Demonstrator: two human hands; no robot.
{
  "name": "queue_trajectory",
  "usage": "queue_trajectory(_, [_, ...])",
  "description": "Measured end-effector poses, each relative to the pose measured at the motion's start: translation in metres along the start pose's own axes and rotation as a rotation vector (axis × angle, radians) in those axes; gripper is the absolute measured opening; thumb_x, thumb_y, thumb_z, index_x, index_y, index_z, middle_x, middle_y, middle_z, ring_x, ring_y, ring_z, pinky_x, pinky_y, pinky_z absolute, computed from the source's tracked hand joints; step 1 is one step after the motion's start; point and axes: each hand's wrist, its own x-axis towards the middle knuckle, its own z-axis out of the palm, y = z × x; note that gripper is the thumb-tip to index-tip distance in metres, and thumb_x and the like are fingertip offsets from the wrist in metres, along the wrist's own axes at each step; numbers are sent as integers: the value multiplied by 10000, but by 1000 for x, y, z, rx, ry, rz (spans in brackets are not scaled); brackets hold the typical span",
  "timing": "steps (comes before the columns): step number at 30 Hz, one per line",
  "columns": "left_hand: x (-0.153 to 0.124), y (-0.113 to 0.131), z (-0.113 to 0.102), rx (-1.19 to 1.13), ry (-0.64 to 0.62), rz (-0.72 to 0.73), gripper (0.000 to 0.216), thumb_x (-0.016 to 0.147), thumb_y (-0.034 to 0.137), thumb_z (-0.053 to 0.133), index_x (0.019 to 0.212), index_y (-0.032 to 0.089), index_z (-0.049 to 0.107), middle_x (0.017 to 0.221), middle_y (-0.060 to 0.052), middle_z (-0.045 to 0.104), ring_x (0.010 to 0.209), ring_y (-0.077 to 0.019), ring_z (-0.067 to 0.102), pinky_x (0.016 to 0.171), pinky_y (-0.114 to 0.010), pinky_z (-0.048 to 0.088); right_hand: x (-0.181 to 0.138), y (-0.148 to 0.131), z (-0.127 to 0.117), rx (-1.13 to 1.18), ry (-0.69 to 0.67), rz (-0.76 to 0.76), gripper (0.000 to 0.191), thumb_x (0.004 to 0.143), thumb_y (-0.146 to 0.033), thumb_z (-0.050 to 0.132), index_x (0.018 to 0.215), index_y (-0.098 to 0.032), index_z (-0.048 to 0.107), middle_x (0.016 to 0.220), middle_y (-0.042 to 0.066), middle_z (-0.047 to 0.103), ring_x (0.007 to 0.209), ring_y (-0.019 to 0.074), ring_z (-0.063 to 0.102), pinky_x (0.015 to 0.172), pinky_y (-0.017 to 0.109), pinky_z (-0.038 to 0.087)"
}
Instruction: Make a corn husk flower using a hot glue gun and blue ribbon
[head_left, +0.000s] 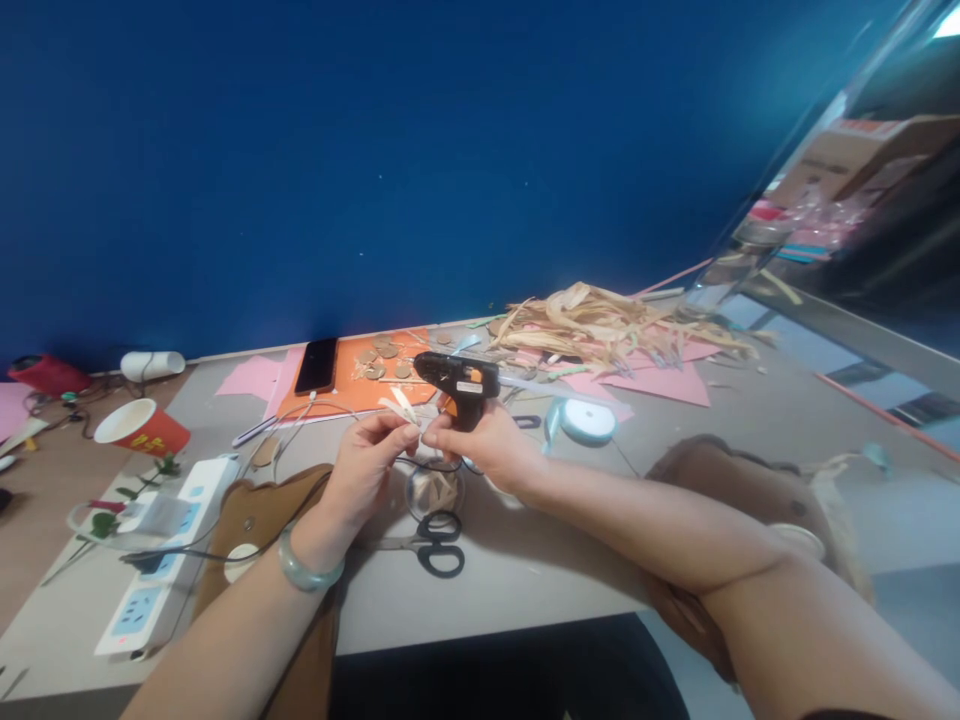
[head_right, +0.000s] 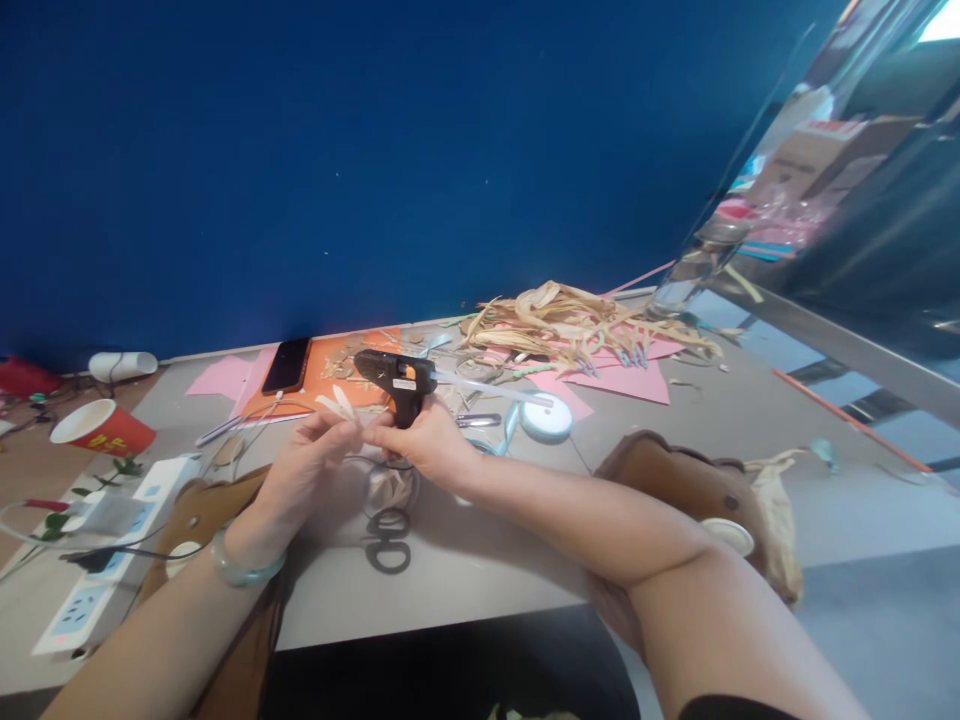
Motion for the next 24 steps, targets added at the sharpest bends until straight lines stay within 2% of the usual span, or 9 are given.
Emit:
queue_trajectory(6, [0, 0, 0, -2, -1, 17, 167, 673, 282, 791, 647, 188, 655, 587, 16, 598, 574, -120, 560, 703, -291, 470, 0, 2, 0, 24, -2, 1, 199, 686, -275, 751, 731, -145, 607, 610, -15, 610, 488, 81, 499, 497, 218, 426])
queue_trajectory(17, [1, -4, -5, -6, 9, 107, 166, 696, 259, 788, 646, 173, 655, 566, 30, 591, 560, -85, 523, 623, -226, 435, 0, -1, 1, 28, 30, -43, 206, 678, -278, 752, 730, -149, 600, 609, -13, 610, 486, 91, 524, 500, 231, 451])
queue_trajectory(21, [4, -3, -6, 25, 118, 254, 175, 699, 259, 786, 671, 170, 639, 581, 33, 577, 544, -78, 508, 568, -213, 417, 8, -10, -12, -239, 87, -56, 188, 685, -291, 745, 719, -128, 657, 554, 11, 618, 492, 120, 557, 499, 241, 453])
queue_trajectory(24, [6, -2, -6, 93, 211, 410, 163, 716, 255, 772, 702, 167, 636, 607, 30, 565, 538, -77, 498, 538, -213, 405, 18, -12, -22, -420, 84, 0, 147, 707, -249, 707, 663, -116, 661, 495, 18, 602, 442, 104, 513, 466, 228, 418])
